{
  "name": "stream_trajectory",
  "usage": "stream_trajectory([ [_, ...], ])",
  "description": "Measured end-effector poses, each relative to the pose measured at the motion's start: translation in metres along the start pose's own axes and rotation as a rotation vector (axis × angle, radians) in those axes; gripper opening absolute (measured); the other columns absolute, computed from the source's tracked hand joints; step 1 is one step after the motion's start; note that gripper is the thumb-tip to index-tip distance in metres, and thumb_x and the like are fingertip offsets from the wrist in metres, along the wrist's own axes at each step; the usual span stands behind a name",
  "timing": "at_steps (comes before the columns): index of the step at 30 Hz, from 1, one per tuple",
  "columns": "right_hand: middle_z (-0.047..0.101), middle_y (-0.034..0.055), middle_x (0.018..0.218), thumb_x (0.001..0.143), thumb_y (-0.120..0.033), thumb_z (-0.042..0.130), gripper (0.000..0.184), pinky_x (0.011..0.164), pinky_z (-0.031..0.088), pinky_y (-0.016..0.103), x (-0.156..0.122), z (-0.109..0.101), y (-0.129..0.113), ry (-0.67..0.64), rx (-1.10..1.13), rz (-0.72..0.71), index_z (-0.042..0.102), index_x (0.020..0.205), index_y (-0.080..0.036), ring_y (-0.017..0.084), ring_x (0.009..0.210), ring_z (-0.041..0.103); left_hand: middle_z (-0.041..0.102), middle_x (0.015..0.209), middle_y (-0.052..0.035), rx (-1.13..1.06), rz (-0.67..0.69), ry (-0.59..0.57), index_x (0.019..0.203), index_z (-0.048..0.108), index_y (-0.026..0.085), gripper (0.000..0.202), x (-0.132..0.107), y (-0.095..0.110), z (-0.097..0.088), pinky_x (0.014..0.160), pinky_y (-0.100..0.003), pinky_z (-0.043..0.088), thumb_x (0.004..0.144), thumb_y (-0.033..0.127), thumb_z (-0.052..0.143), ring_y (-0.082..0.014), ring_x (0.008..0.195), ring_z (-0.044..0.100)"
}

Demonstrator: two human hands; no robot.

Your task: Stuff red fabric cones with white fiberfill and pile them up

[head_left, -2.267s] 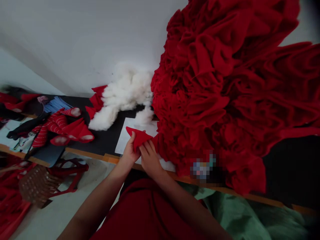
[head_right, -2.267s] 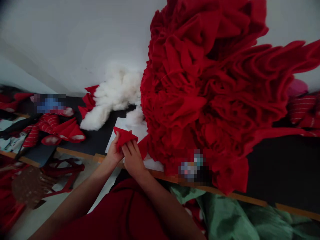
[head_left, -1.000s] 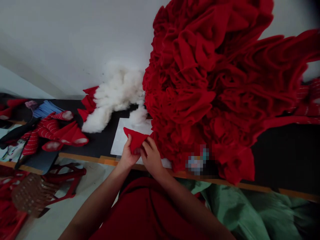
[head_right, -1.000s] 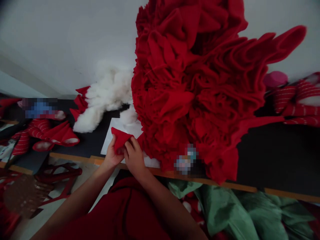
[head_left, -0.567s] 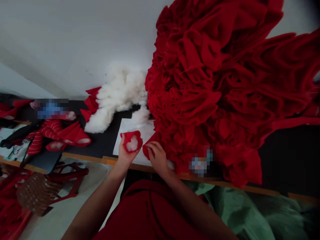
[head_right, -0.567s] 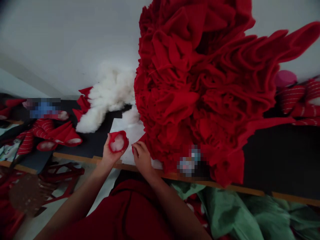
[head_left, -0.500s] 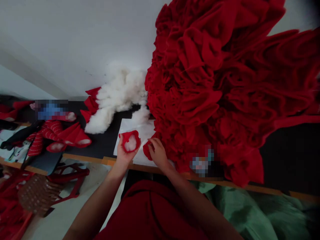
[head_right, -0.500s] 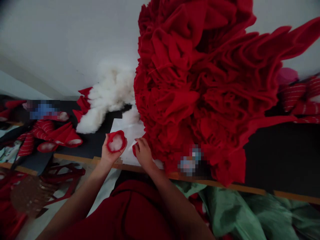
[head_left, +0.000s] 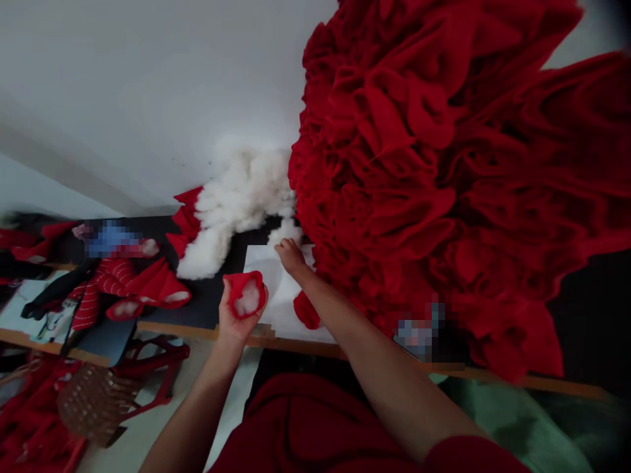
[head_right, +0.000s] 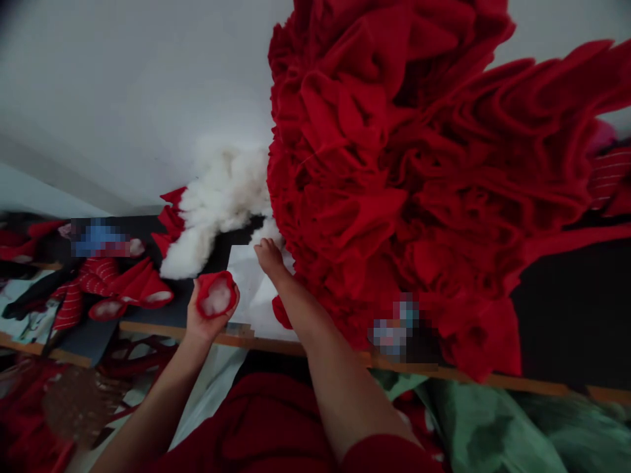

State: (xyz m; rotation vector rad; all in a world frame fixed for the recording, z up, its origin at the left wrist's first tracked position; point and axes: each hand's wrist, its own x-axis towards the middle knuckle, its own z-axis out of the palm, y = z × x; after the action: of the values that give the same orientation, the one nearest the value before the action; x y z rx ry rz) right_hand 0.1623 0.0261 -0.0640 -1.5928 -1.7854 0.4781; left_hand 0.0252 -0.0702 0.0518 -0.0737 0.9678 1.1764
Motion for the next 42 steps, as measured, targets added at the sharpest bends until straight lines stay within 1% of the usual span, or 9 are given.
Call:
stream_trajectory([
  [7, 0.060, 0.0020, 0.079, 0.075, -0.002, 0.045, 0.025, 0.075, 0.041, 0.023, -0.033, -0.010, 0.017, -0.047, 0.055, 0.074, 0.065, 0.084, -0.016, 0.012, 0.079, 0.051, 0.064, 0.096, -0.0147, 0.063, -0.102, -0.069, 0.098, 0.059, 0.011, 0.040, 0.018, -0.005, 0.012, 0.073, -0.037, 0.051, 0.078, 0.044, 0.049, -0.0239, 0.088, 0.061],
  [11, 0.061, 0.0035, 0.080, 0.074, -0.003, 0.047, 0.022, 0.076, 0.043, 0.024, -0.039, -0.023, 0.018, -0.013, 0.089, 0.144, 0.065, 0.080, -0.014, 0.013, 0.078, 0.054, 0.063, 0.097, -0.0134, 0.060, -0.106, -0.085, 0.098, 0.058, 0.013, 0.041, 0.030, -0.014, 0.021, 0.075, -0.038, 0.050, 0.076, 0.047, 0.052, -0.0243, 0.091, 0.060],
  [16, 0.057, 0.0094, 0.099, 0.082, -0.010, 0.039, 0.026, 0.087, 0.042, 0.030, -0.066, -0.064, -0.021, 0.178, 0.157, 0.169, 0.059, 0.099, -0.013, 0.015, 0.096, 0.052, 0.065, 0.087, -0.0094, 0.033, -0.092, -0.136, 0.088, 0.060, 0.015, 0.035, 0.031, -0.020, 0.028, 0.078, -0.041, 0.049, 0.077, 0.047, 0.051, -0.0232, 0.086, 0.061],
  [18, 0.057, 0.0073, 0.097, 0.084, -0.013, 0.037, 0.026, 0.089, 0.042, 0.029, -0.084, -0.078, -0.045, 0.266, 0.238, 0.102, 0.058, 0.099, -0.017, 0.014, 0.097, 0.052, 0.066, 0.080, -0.0073, 0.034, -0.053, -0.138, 0.084, 0.061, 0.015, 0.033, 0.029, -0.022, 0.029, 0.075, -0.038, 0.050, 0.078, 0.046, 0.049, -0.0208, 0.079, 0.062],
  [20, 0.057, 0.0068, 0.102, 0.084, -0.013, 0.038, 0.027, 0.090, 0.044, 0.030, -0.099, -0.086, -0.064, 0.256, 0.308, -0.029, 0.058, 0.101, -0.020, 0.014, 0.099, 0.052, 0.066, 0.075, -0.0063, 0.051, -0.029, -0.127, 0.081, 0.061, 0.014, 0.033, 0.026, -0.026, 0.031, 0.069, -0.032, 0.051, 0.080, 0.044, 0.047, -0.0173, 0.070, 0.062],
  [23, 0.053, 0.0094, 0.110, 0.082, -0.015, 0.045, 0.021, 0.089, 0.045, 0.034, -0.107, -0.087, -0.080, 0.172, 0.230, -0.112, 0.061, 0.094, -0.019, 0.018, 0.103, 0.050, 0.066, 0.070, -0.0066, 0.080, -0.047, -0.117, 0.079, 0.062, 0.010, 0.035, 0.022, -0.034, 0.032, 0.060, -0.023, 0.051, 0.083, 0.040, 0.043, -0.0129, 0.061, 0.061],
  [28, 0.053, 0.0101, 0.102, 0.076, -0.013, 0.053, 0.017, 0.084, 0.047, 0.034, -0.103, -0.089, -0.083, 0.008, 0.105, -0.034, 0.063, 0.090, -0.015, 0.021, 0.096, 0.049, 0.065, 0.066, -0.0037, 0.091, -0.047, -0.109, 0.074, 0.062, 0.012, 0.037, 0.015, -0.046, 0.030, 0.053, -0.016, 0.048, 0.087, 0.037, 0.038, -0.0090, 0.057, 0.060],
  [36, 0.059, 0.0120, 0.096, 0.073, -0.014, 0.054, 0.032, 0.081, 0.048, 0.033, -0.113, -0.079, -0.076, -0.090, 0.040, 0.107, 0.059, 0.104, -0.012, 0.021, 0.089, 0.055, 0.068, 0.078, -0.0080, 0.202, -0.076, -0.125, 0.084, 0.063, 0.011, 0.039, 0.002, -0.061, 0.024, 0.073, -0.025, 0.051, 0.087, 0.039, 0.035, -0.0152, 0.073, 0.064],
  [42, 0.060, 0.0122, 0.094, 0.075, -0.017, 0.053, 0.033, 0.079, 0.049, 0.033, -0.127, -0.072, -0.074, 0.018, 0.005, 0.093, 0.059, 0.108, -0.012, 0.022, 0.089, 0.056, 0.069, 0.077, -0.0096, 0.209, -0.074, -0.097, 0.086, 0.062, 0.009, 0.038, -0.003, -0.063, 0.024, 0.073, -0.025, 0.051, 0.087, 0.036, 0.036, -0.0156, 0.069, 0.065],
])
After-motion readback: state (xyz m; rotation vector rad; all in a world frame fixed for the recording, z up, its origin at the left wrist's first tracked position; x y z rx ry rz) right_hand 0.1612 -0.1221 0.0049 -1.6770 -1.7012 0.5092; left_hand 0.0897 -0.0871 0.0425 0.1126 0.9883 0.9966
